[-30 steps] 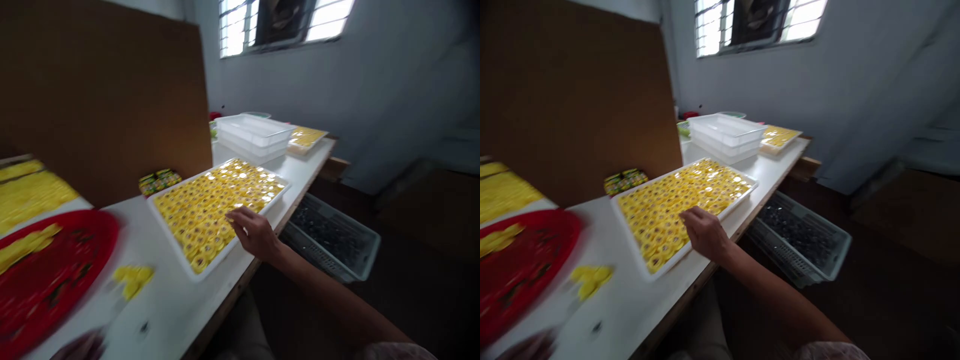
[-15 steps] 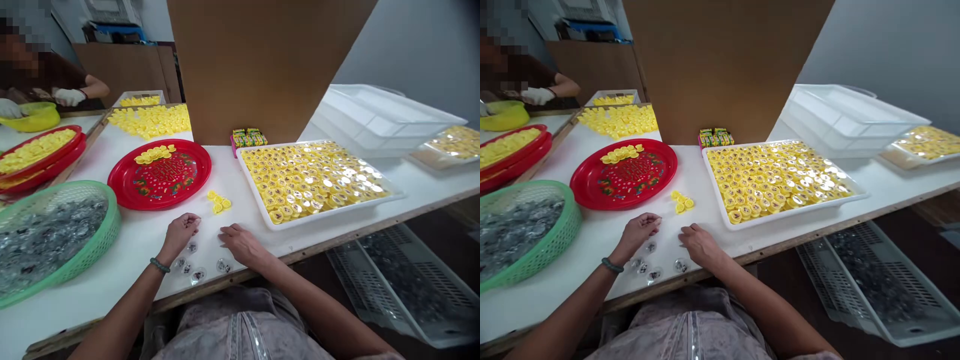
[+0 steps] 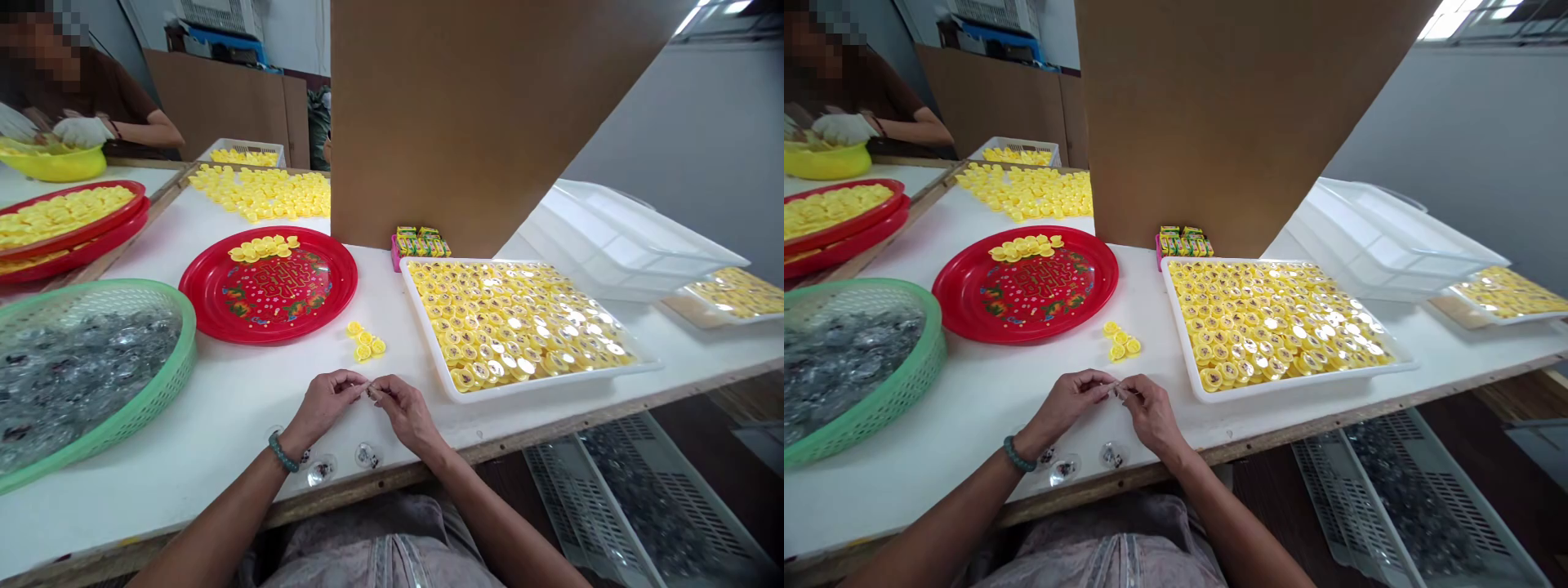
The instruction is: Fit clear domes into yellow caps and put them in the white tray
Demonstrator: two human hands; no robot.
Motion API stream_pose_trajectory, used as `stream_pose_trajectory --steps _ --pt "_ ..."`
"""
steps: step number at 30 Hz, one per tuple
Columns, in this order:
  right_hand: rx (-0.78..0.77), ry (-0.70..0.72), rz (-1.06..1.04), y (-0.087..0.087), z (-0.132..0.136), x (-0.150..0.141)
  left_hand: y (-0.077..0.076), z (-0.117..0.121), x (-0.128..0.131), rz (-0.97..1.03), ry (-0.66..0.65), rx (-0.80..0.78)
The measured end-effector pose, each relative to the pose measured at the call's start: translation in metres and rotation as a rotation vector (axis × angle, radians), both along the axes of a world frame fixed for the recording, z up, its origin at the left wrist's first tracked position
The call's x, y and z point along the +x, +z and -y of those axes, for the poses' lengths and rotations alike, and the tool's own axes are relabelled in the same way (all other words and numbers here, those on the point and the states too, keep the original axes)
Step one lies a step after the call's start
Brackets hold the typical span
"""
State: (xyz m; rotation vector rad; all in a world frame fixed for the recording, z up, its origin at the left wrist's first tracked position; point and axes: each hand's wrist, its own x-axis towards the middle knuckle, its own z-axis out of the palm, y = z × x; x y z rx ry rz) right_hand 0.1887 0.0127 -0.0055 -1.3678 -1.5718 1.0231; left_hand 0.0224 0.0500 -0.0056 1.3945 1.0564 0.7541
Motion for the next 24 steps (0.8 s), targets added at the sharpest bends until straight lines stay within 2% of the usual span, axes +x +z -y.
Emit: stream_pose_trajectory --steps 3,5,8,13,18,24 --pt "-0.083 -0.044 -0.169 0.002 -0.004 -0.005 -0.004 -0.001 0.001 0.136 0.042 -0.107" --pt "-0.093 -0.082 -0.178 0.001 -0.006 -0.008 -0.005 -0.001 0.0 0.212 0.039 -0.172" --pt "-0.024 -0.099 -0.036 0.001 -0.005 -0.01 -0.004 0.001 0.0 0.23 0.044 -0.24" --pt "0.1 -0.018 0.244 0.005 -0.001 -0.009 -0.001 -0.001 0.001 0.227 0.098 -0.287" --pt "0.129 -0.057 0.337 0.003 -0.006 -0.007 0.009 -0.008 0.009 0.167 0.085 -0.344" --pt "0.146 -0.111 0.418 0.002 -0.009 0.003 0.017 -0.012 0.026 0.135 0.029 -0.309"
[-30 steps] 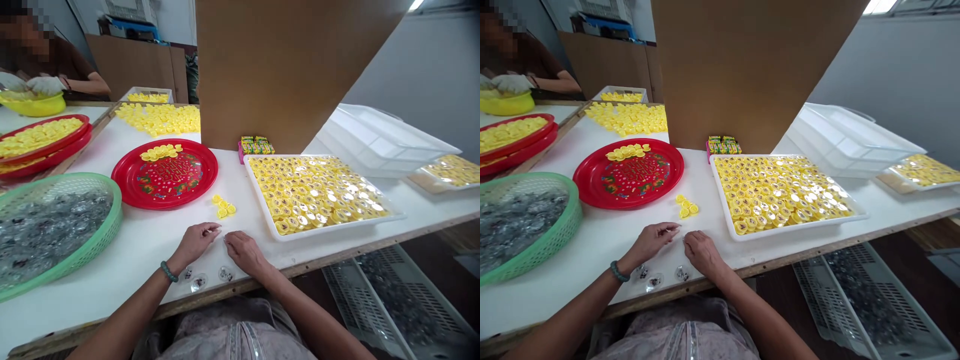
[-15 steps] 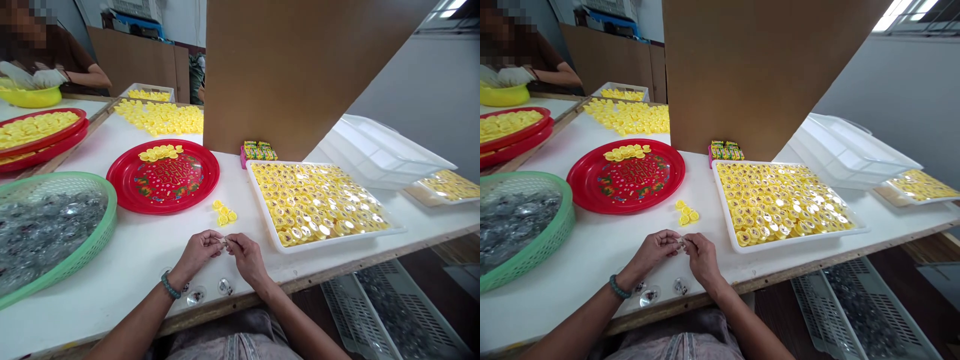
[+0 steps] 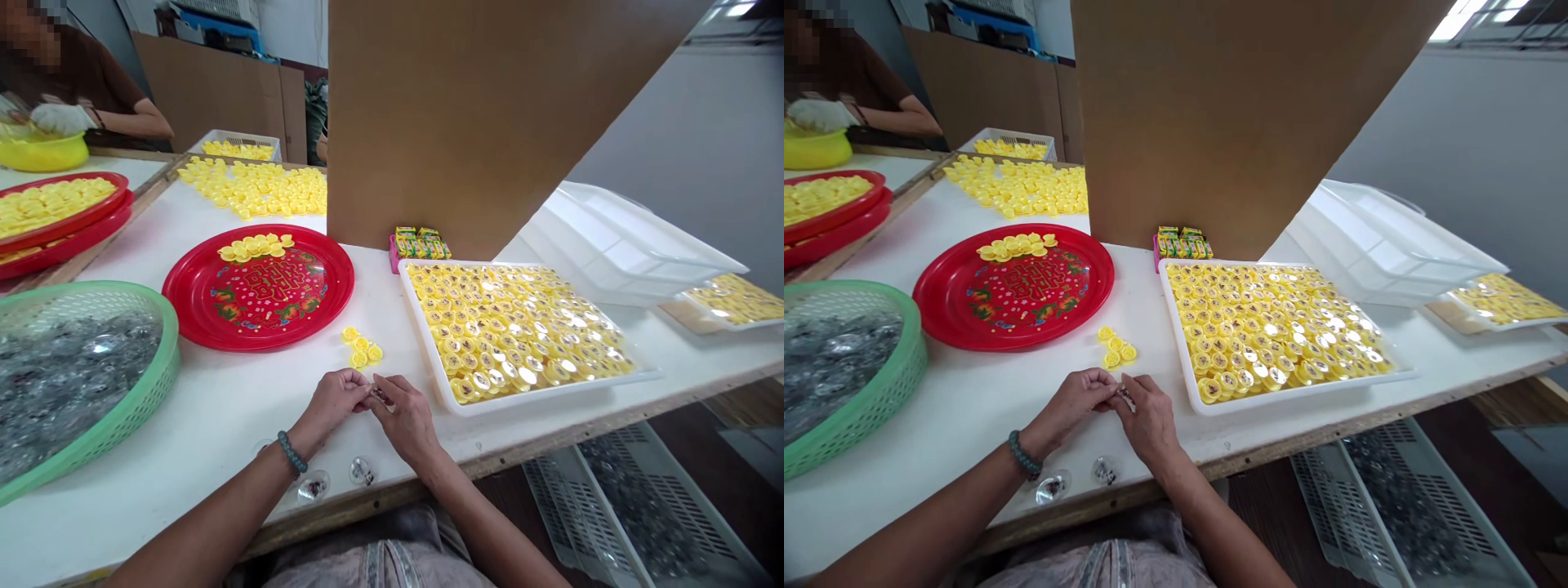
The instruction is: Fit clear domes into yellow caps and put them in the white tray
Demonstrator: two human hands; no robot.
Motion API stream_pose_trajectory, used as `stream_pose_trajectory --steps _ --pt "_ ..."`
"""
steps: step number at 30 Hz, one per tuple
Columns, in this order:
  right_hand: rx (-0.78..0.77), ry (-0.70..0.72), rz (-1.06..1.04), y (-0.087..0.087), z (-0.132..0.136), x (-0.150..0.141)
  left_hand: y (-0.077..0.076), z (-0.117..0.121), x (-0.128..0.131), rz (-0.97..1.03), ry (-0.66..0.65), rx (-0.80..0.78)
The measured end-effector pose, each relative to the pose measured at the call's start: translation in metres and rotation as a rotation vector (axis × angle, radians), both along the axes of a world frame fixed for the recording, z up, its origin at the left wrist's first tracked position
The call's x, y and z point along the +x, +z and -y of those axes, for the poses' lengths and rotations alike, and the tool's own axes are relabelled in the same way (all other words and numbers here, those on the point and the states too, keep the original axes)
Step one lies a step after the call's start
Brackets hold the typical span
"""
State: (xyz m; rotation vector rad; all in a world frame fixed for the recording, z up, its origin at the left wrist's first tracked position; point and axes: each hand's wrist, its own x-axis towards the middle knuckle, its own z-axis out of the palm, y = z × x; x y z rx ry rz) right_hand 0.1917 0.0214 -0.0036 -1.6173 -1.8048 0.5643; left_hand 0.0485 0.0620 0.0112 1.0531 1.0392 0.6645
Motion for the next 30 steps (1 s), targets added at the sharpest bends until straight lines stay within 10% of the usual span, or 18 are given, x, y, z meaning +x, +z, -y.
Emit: stream_pose_trajectory --steps 7,11,22,30 --pt "-0.04 -0.083 0.017 -0.008 0.007 0.014 -0.004 -0.02 0.003 -0.911 0.12 0.616" --pt "-0.024 -0.056 -0.018 -0.011 0.008 0.018 -0.01 -0.035 0.009 -1.049 0.001 0.682" --pt "-0.005 0.178 0.004 -0.002 0.008 0.029 -0.012 -0.016 -0.02 -0.714 -0.345 0.759" --pt "-0.062 0.412 0.11 0.004 -0.017 0.024 -0.021 -0.014 -0.031 -0.325 -0.301 0.537"
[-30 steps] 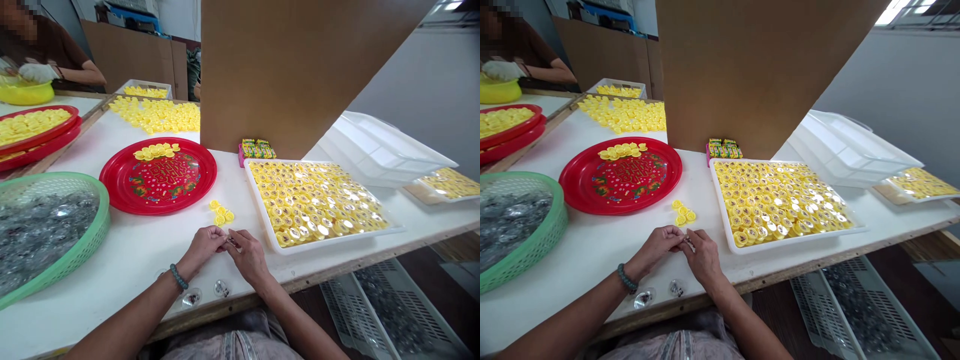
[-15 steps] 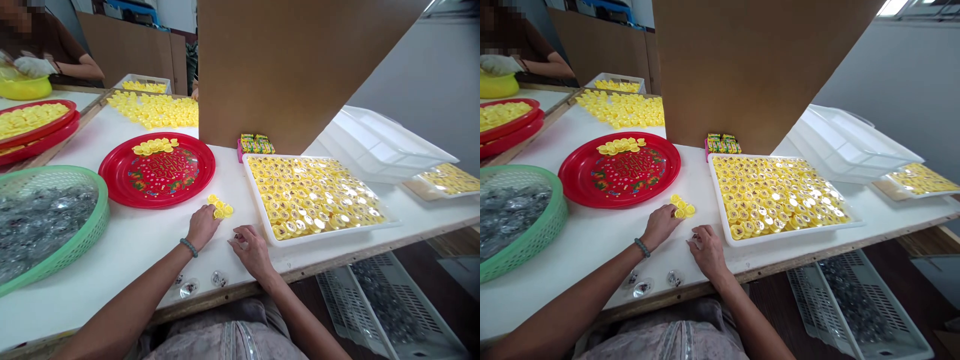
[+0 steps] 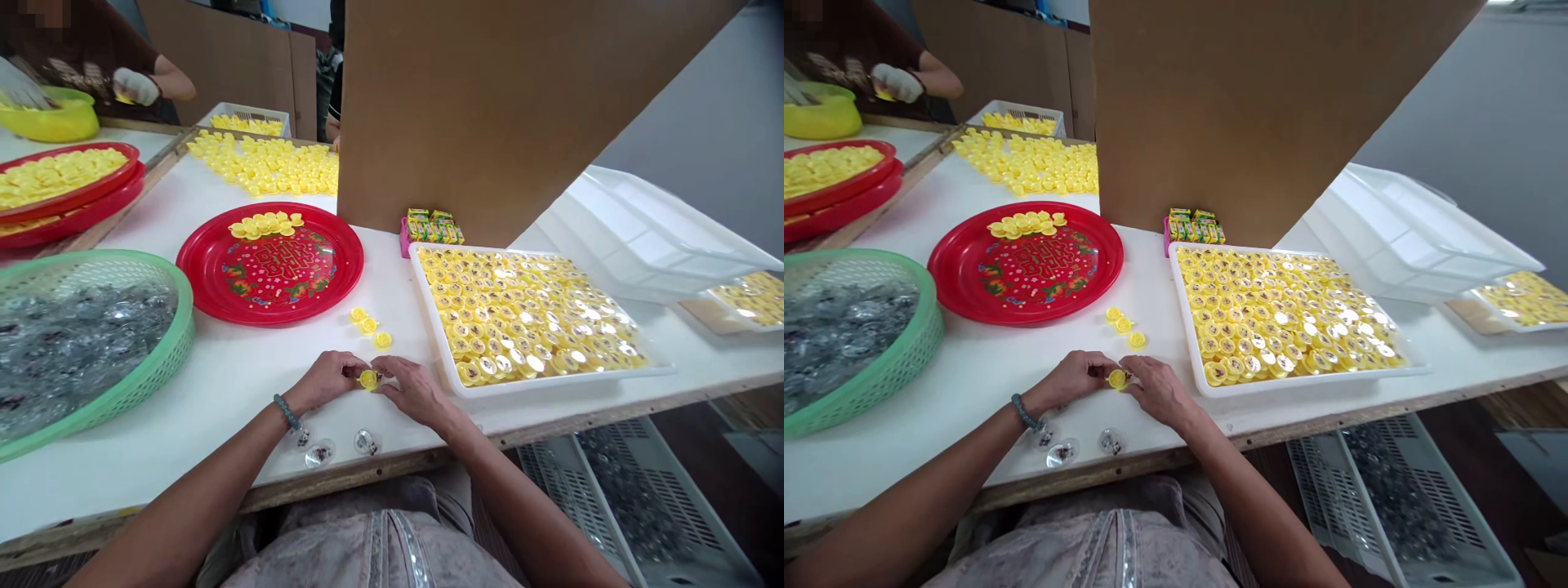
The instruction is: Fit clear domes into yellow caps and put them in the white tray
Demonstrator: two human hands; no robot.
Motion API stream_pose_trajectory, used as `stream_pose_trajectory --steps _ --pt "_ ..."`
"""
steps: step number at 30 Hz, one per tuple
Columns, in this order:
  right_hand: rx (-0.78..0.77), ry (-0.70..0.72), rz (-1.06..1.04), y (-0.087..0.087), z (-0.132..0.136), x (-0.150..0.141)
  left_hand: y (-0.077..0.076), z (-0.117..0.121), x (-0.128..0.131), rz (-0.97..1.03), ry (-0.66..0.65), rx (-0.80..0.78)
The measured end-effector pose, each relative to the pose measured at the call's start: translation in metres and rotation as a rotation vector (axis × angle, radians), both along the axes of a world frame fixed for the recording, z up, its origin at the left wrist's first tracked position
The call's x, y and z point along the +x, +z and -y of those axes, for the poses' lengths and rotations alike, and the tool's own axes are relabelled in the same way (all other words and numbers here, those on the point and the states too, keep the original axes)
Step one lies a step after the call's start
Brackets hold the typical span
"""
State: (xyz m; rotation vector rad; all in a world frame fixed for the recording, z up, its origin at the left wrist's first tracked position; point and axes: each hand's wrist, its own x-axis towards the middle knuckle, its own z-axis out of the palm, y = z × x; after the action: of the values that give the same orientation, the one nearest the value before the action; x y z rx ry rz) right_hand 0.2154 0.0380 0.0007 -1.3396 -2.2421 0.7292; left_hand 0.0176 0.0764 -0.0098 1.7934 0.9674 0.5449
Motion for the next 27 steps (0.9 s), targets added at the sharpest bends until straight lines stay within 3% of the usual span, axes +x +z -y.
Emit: stream_pose_trajectory --steps 3,10,14,18,22,27 --pt "0.019 0.025 0.024 0.001 -0.004 -0.002 -0.006 -0.003 -0.002 0.063 0.051 -0.078" --pt "0.145 0.146 0.035 0.001 -0.004 -0.004 -0.01 -0.002 0.001 0.035 0.116 -0.061" --pt "0.224 0.178 0.157 -0.003 0.001 -0.006 -0.01 0.002 0.002 0.055 0.145 -0.239" --pt "0.336 0.134 0.222 -0.012 0.012 -0.008 -0.009 0.007 0.004 0.214 0.159 -0.498" --pt "0.395 0.073 0.236 -0.017 0.026 -0.008 -0.009 0.012 0.01 0.294 0.222 -0.529" --pt "0.323 0.043 0.235 -0.015 0.034 -0.004 -0.012 0.012 0.015 0.302 0.305 -0.607"
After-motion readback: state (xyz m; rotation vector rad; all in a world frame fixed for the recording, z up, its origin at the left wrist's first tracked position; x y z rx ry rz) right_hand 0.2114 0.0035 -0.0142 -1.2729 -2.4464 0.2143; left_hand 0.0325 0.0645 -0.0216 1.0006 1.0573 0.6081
